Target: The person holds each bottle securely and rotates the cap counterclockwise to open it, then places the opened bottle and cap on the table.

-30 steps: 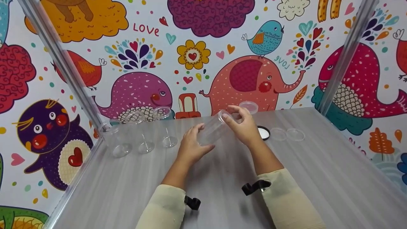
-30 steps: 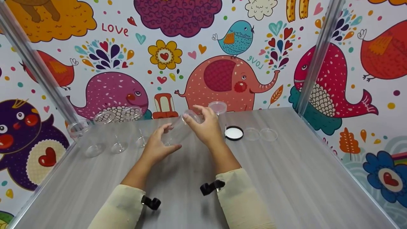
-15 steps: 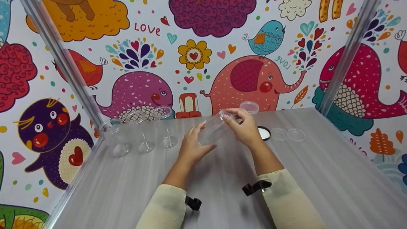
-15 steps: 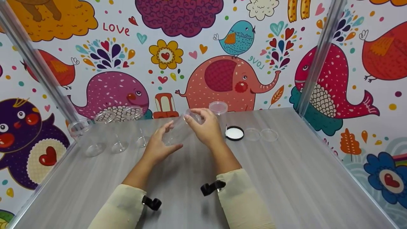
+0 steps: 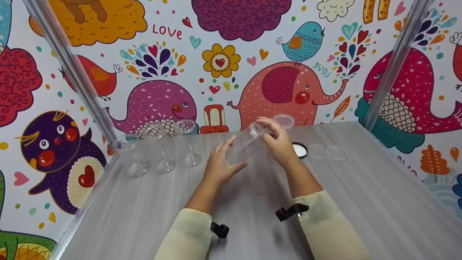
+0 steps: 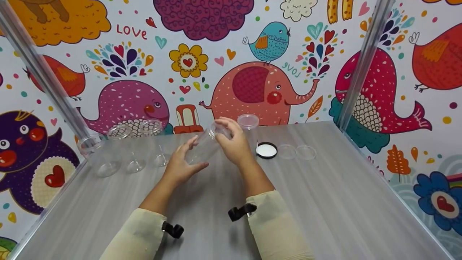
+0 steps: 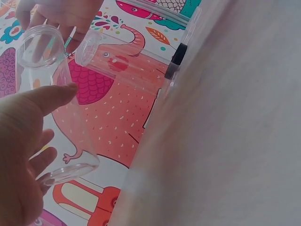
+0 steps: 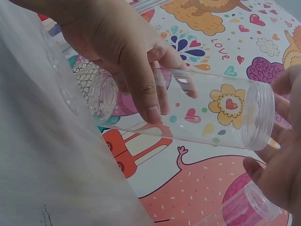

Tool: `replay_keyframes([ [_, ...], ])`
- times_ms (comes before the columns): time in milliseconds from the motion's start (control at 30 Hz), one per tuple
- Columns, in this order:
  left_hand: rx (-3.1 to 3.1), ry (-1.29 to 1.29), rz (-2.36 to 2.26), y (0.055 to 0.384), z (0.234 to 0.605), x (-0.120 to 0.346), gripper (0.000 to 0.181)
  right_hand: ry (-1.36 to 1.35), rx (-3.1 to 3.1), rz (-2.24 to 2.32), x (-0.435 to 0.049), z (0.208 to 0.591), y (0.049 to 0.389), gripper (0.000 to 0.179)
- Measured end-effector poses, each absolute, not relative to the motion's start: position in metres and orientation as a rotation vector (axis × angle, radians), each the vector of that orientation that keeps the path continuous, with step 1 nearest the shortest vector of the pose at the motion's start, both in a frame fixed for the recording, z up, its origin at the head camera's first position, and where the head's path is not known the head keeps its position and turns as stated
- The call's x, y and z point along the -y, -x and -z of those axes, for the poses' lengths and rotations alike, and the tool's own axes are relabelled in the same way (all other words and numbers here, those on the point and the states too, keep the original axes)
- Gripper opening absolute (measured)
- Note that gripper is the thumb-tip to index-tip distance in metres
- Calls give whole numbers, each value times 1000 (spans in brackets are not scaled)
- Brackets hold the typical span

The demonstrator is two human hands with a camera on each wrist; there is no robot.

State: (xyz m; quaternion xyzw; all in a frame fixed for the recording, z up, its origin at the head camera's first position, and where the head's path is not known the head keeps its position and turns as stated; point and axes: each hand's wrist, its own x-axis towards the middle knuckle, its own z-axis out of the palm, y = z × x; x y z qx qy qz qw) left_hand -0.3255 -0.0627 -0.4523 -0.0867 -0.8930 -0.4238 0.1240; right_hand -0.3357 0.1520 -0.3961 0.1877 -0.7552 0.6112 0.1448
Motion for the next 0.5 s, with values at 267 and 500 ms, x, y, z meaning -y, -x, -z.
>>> replay_keyframes([
  [267, 2609, 251, 1243, 324, 451, 61, 94, -326, 2309, -1495, -151, 394, 336, 53],
  [500, 2598, 276, 1213, 325, 454, 62, 94, -295, 2329, -1440, -150, 396, 336, 48],
])
